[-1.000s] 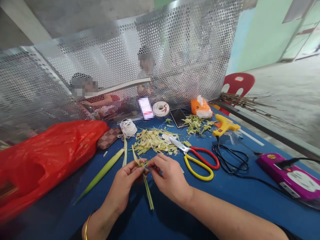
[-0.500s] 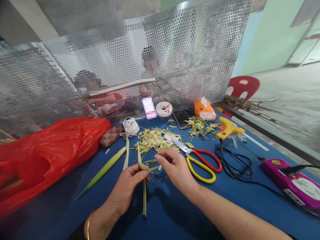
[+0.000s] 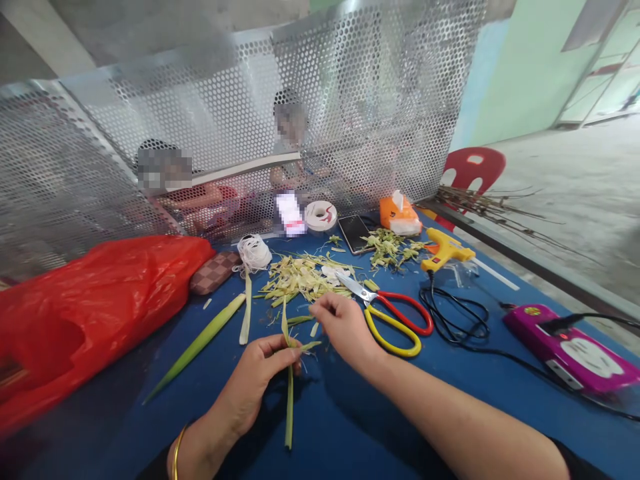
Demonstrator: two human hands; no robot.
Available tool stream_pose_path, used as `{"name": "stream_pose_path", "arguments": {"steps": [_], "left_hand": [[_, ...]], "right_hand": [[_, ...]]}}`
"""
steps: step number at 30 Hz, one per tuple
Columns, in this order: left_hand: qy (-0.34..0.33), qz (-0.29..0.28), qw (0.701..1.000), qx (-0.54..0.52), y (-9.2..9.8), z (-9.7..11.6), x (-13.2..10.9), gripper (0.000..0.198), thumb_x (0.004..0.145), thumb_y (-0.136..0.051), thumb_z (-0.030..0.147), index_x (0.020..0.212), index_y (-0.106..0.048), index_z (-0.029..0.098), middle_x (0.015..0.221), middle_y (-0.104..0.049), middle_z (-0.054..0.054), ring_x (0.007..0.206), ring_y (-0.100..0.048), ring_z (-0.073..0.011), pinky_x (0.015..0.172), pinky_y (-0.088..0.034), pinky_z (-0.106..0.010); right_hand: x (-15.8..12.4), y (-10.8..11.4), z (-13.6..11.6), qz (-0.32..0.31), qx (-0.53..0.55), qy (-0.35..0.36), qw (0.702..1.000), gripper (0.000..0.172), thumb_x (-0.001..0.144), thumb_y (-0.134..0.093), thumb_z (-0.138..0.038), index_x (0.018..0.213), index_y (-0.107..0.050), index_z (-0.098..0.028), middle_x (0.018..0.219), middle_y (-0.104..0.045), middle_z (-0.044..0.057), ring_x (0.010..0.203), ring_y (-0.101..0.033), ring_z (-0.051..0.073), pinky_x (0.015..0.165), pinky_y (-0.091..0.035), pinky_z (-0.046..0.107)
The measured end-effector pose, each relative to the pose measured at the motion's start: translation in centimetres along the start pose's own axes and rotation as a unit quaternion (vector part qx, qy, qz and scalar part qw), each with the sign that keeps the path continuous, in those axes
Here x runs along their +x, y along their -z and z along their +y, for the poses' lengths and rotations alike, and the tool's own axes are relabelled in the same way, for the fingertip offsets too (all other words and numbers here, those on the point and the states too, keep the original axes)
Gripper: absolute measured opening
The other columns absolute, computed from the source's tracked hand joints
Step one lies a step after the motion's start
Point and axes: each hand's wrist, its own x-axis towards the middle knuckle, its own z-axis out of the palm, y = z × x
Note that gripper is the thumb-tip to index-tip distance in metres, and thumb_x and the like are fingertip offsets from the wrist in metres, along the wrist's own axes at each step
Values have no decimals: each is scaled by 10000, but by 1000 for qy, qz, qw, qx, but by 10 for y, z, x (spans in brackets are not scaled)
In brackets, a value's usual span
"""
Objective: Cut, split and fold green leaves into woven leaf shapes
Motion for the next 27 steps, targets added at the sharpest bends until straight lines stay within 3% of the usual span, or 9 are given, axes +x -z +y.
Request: {"name": "stream_pose_path", "arguments": {"steps": [5,7,10,13,16,21,27], "left_hand": [[2,0,1000,-15,1,-1,2,139,691,-672,281,681,-684,142,576,-628,-9,602,-537,-136,668,-398,-265],[-4,-1,1000,-19,2,-1,2,137,693,-673,282,688,-683,146,573,-625,-4,606,-536,-135,679,-397,-266],[-26,1,999,-19,3,1,1,130,696,-677,283,702,-685,153,582,-630,-2,624,-538,-137,697,-395,-265],[-42,1,999,-17,4,2,-1,122,699,-676,279,700,-684,158,584,-626,1,628,-533,-139,691,-394,-263],[-51,-8,999,1,2,2,-5,102,695,-661,257,681,-680,158,582,-619,1,623,-528,-142,678,-393,-267],[-43,-40,998,19,-4,2,-9,103,678,-665,256,659,-675,155,572,-611,3,613,-535,-148,675,-399,-276],[-17,-47,999,6,-4,2,-8,137,677,-681,278,635,-687,148,586,-632,-7,625,-540,-146,693,-409,-277]], "right_hand": [[30,24,10,90,-16,29,995,214,816,-529,-387,764,-583,-187,648,-608,11,591,-590,172,626,-474,306],[37,33,9,108,-44,41,992,233,782,-575,-352,920,-637,-175,854,-676,74,765,-643,230,749,-486,369],[33,38,2,107,-120,87,983,370,736,-633,-294,1090,-661,-193,1165,-635,127,1070,-579,309,945,-405,449],[19,28,-8,-22,-132,101,986,242,799,-597,-346,935,-738,-204,997,-714,93,991,-626,280,914,-443,421],[4,11,-12,-130,-31,28,991,235,769,-646,-366,888,-749,-193,887,-739,57,858,-659,226,806,-490,354],[-6,-3,-11,-188,120,-80,972,204,640,-755,-328,753,-727,-161,682,-679,-2,648,-583,136,685,-455,289],[-11,-7,-14,-206,140,-81,965,231,649,-730,-345,612,-594,-162,545,-565,-34,521,-487,105,548,-397,249]]}}
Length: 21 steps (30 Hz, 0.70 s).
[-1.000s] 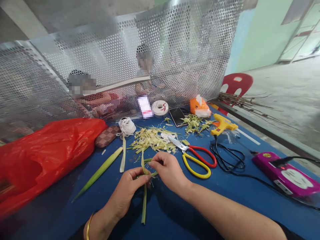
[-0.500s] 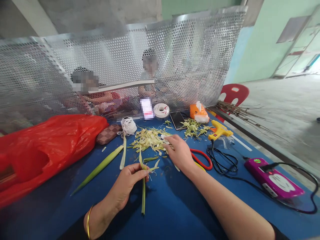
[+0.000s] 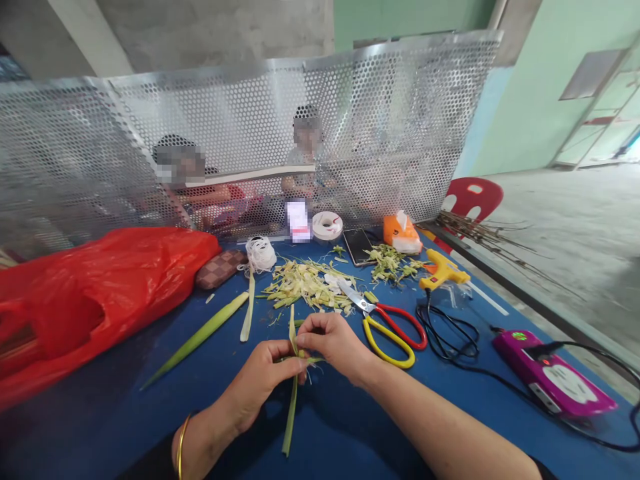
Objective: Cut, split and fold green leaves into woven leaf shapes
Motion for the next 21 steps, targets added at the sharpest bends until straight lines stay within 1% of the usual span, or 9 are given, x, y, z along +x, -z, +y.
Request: {"name": "stream_pose_path", "arguments": {"steps": [2,4,8,10,12,14,15,18,21], "left_hand": [[5,-5,1000,-13,1,-1,1,153,680,-691,294,669,-713,143,614,-654,-18,634,-545,-145,703,-412,-275],[6,2,999,-41,3,-3,4,169,682,-702,298,733,-736,140,640,-672,-26,645,-556,-146,714,-419,-274],[19,14,995,-97,7,-7,9,207,695,-719,310,809,-745,139,705,-696,-47,688,-591,-154,734,-442,-275],[29,12,993,-112,8,-8,10,225,702,-723,333,812,-746,137,730,-701,-58,710,-606,-160,741,-453,-277],[36,17,992,-119,9,-7,10,225,708,-716,346,787,-741,136,718,-695,-56,702,-608,-158,735,-458,-276],[34,27,992,-118,9,-5,9,201,709,-701,332,751,-731,138,677,-680,-41,668,-598,-147,710,-454,-266],[29,33,992,-115,9,-5,9,182,708,-692,316,736,-726,138,656,-672,-33,652,-590,-140,696,-450,-259],[15,49,993,-107,9,-3,7,142,698,-669,278,699,-709,142,620,-655,-18,619,-569,-126,655,-431,-242],[14,60,993,-105,9,-2,7,135,689,-663,275,675,-692,143,633,-657,-19,604,-567,-125,634,-426,-246]], "right_hand": [[1,2,0,31,-35,21,999,228,688,-693,-355,629,-578,-168,565,-544,-36,536,-483,107,554,-399,246],[4,9,0,108,-106,62,987,229,740,-638,-372,644,-570,-175,569,-520,-36,544,-483,114,558,-406,246],[12,36,-3,270,-227,125,927,237,839,-515,-384,727,-577,-185,606,-549,-1,600,-535,165,619,-449,295],[14,48,-6,305,-258,134,907,177,831,-532,-330,817,-621,-178,758,-637,60,744,-591,222,734,-463,361],[13,55,-11,321,-335,160,872,200,792,-580,-259,955,-663,-177,1045,-662,127,994,-584,292,892,-421,435],[8,52,-14,281,-408,181,849,255,805,-584,-250,1035,-680,-194,1179,-640,132,1113,-553,310,971,-384,465],[5,48,-14,237,-414,178,861,255,832,-571,-275,1047,-685,-201,1162,-659,122,1100,-574,298,967,-401,459],[-4,28,-10,61,-271,113,954,292,848,-581,-352,1081,-670,-200,1002,-724,75,933,-667,240,844,-506,388],[-12,9,-1,-9,-171,57,984,502,716,-734,-308,1182,-592,-190,893,-728,37,824,-687,213,752,-536,342]]}}
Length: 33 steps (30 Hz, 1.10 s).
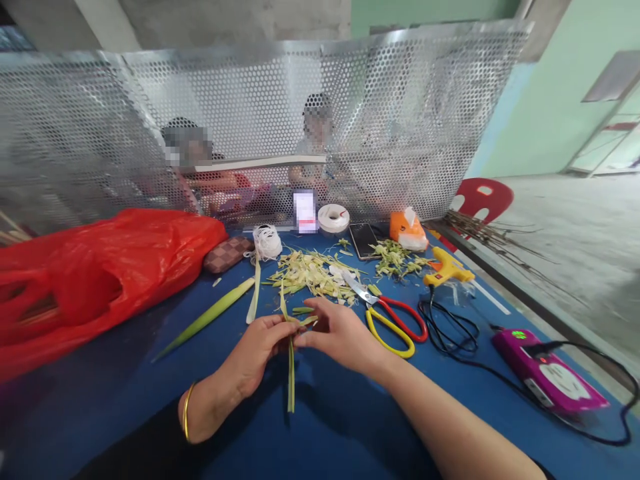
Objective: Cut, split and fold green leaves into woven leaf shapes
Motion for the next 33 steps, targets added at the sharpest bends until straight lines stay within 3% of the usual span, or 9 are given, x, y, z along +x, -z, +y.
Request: {"name": "stream_pose_path", "arguments": {"steps": [2,5,8,14,18,23,28,31,33], "left_hand": [[2,1,1000,2,1,0,0,142,692,-655,281,686,-689,143,642,-663,-26,596,-579,-135,627,-433,-260],[-1,-4,1000,15,2,0,0,159,701,-641,291,722,-693,143,632,-660,-30,577,-584,-145,603,-437,-272],[-8,12,999,32,3,1,1,159,691,-646,296,722,-691,146,624,-645,-16,576,-570,-136,577,-421,-257],[-14,22,997,72,4,2,3,170,660,-662,314,624,-652,148,582,-629,-12,527,-510,-117,548,-386,-251],[-14,4,997,79,3,1,3,171,667,-641,316,612,-635,153,548,-593,4,506,-492,-115,550,-371,-254],[-19,-12,996,88,3,-2,5,171,677,-640,309,611,-633,152,545,-572,10,497,-467,-109,548,-368,-256],[-12,3,996,91,4,-5,8,161,678,-638,288,594,-634,151,536,-567,7,496,-482,-111,544,-378,-252],[0,21,996,83,5,-4,10,139,665,-637,277,611,-646,150,538,-572,7,492,-496,-109,535,-384,-244],[2,26,996,80,7,-3,10,132,661,-635,273,610,-649,151,537,-573,6,490,-501,-108,528,-387,-239]], "right_hand": [[-3,-10,2,-9,36,-35,999,543,675,-758,-262,1179,-572,-189,791,-711,1,731,-687,189,700,-536,321],[-3,-18,2,-16,111,-81,990,390,676,-737,-272,1031,-619,-163,637,-659,-37,570,-653,151,592,-512,284],[-1,-18,1,28,134,-65,989,334,669,-736,-294,957,-643,-152,585,-632,-47,544,-626,137,588,-501,277],[-4,-6,-4,106,-96,79,987,142,798,-593,-223,854,-722,-202,746,-700,29,703,-645,178,673,-506,309],[-7,-2,-6,78,-259,169,948,242,901,-487,-189,947,-722,-224,815,-660,43,743,-627,165,667,-477,269],[-6,-2,-5,57,-392,182,900,253,938,-432,-134,841,-659,-185,795,-606,41,699,-584,149,623,-423,235],[1,-2,-6,31,-557,111,822,226,949,-424,-119,880,-623,-202,862,-634,40,792,-610,170,714,-409,261],[0,13,-9,57,-596,55,799,156,914,-485,-151,987,-619,-185,966,-647,91,826,-633,216,706,-411,295],[-7,29,-9,84,-620,4,780,204,853,-554,-165,1049,-602,-137,1009,-639,154,806,-647,257,664,-413,315]]}}
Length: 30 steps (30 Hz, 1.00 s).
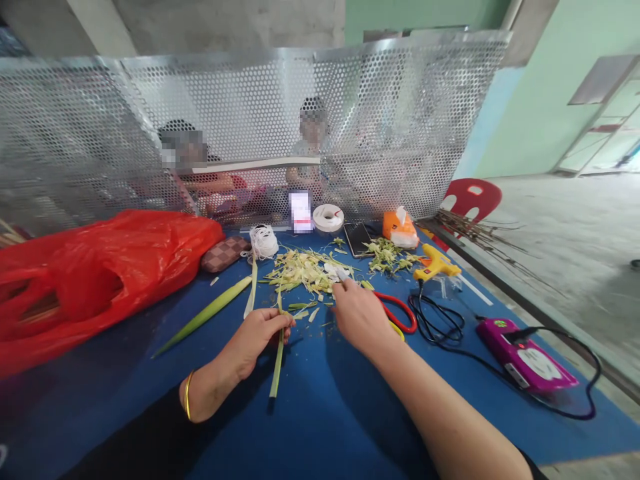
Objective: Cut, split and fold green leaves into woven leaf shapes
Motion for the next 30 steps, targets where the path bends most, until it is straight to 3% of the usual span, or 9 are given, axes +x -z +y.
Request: {"name": "stream_pose_path", "arguments": {"steps": [6,13,17,19,22,25,27,29,30], "left_hand": [[0,6,1000,-22,1,1,-1,141,668,-629,289,641,-657,153,562,-570,8,510,-517,-110,516,-388,-232],[-4,17,998,-53,2,1,0,169,651,-656,313,664,-655,144,591,-576,11,518,-518,-101,539,-405,-234],[1,34,997,-63,4,1,3,164,639,-676,306,645,-647,144,582,-578,7,520,-521,-106,527,-402,-234],[6,42,997,-69,5,0,5,162,634,-679,300,641,-645,142,578,-576,5,522,-523,-110,520,-400,-233],[13,49,996,-75,6,-1,8,170,625,-682,302,650,-648,137,575,-580,2,520,-523,-111,513,-393,-229],[19,53,995,-79,7,-1,9,188,614,-694,313,646,-651,133,569,-585,1,520,-524,-112,523,-399,-232],[21,54,995,-85,8,0,9,194,612,-702,319,643,-651,135,563,-584,6,517,-522,-112,525,-399,-233],[22,56,994,-93,9,1,9,184,620,-705,314,648,-656,139,561,-582,11,513,-519,-111,518,-388,-230],[23,57,993,-99,9,2,8,177,627,-705,310,647,-657,141,562,-582,12,513,-518,-110,514,-383,-228]], "right_hand": [[-23,-7,45,-62,-59,-98,992,354,730,-523,-51,1078,-585,-63,883,-661,203,795,-664,324,631,-409,337],[-23,-14,58,-70,-19,-146,987,499,735,-495,-86,1233,-517,-70,916,-686,187,785,-675,299,622,-408,320],[-31,-8,64,-42,176,-188,965,564,737,-522,-147,1299,-484,-138,823,-686,77,669,-639,221,577,-426,290],[-32,-2,64,-56,427,-219,876,496,742,-544,-182,1237,-522,-162,673,-605,3,484,-524,148,451,-375,247],[-24,9,59,-142,747,-208,615,274,807,-536,-257,1056,-585,-154,567,-440,-62,336,-255,52,315,-219,178],[-6,16,50,-180,888,-175,386,228,885,-523,-305,980,-588,-108,581,-391,-75,336,-203,19,290,-221,125],[4,15,41,-187,914,-175,314,252,915,-517,-349,937,-575,-105,598,-421,-62,347,-242,12,302,-260,107],[6,11,30,-175,915,-176,317,273,905,-551,-402,888,-563,-129,637,-476,-35,377,-302,14,329,-298,110],[3,10,25,-165,908,-171,344,288,883,-585,-434,890,-562,-147,666,-508,-20,400,-336,24,350,-323,125]]}}
